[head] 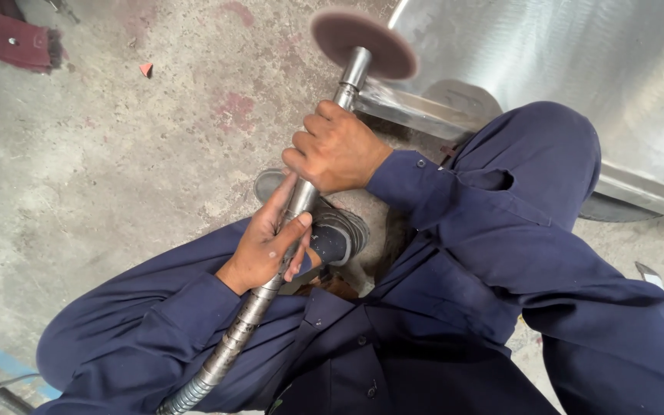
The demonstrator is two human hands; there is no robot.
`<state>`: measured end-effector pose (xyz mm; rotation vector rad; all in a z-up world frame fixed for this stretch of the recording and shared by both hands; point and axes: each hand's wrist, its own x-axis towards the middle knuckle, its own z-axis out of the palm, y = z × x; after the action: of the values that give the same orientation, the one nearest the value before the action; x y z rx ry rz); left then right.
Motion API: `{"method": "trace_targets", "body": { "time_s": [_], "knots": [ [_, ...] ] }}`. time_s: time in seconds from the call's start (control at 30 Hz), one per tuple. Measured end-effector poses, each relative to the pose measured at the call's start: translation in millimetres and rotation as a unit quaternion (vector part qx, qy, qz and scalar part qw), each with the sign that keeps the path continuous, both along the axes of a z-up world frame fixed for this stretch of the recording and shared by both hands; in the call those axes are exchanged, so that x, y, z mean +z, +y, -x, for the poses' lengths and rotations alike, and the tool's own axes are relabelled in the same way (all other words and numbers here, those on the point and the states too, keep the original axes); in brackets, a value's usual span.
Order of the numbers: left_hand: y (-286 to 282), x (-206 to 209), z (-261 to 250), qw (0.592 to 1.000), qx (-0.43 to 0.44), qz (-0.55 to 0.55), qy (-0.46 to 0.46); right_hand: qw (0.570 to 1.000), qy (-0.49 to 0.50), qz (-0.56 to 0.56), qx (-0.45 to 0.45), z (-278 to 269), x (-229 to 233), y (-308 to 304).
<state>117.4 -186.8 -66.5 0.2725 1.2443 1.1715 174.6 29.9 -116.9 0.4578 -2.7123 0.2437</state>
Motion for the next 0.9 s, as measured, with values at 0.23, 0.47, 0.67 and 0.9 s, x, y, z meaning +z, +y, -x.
{"method": "trace_targets", "body": {
  "time_s": [0.23,0.47,0.67,0.9],
  "knots": [
    [-10.8,-10.9,-3.0,0.999,-0.026,0.02,-0.011,0.999,-0.032,-0.013,-0.012,-10.7,0.8,-8.6],
    [-11.1,-15.5,-2.2,0.999,-0.006,0.026,0.029,0.999,-0.029,-0.036,0.011,-3.3,-7.8,-11.3],
    [-15.0,-21.8,-3.7,0.999,-0.025,0.032,0.03,0.999,-0.031,-0.037,0.008,-6.3,-11.8,-12.8],
    [-13.0,-25.9,-1.4,0.999,-0.021,0.027,0.035,0.998,-0.033,-0.046,0.013,-1.3,-15.1,-10.5]
  ]
}}
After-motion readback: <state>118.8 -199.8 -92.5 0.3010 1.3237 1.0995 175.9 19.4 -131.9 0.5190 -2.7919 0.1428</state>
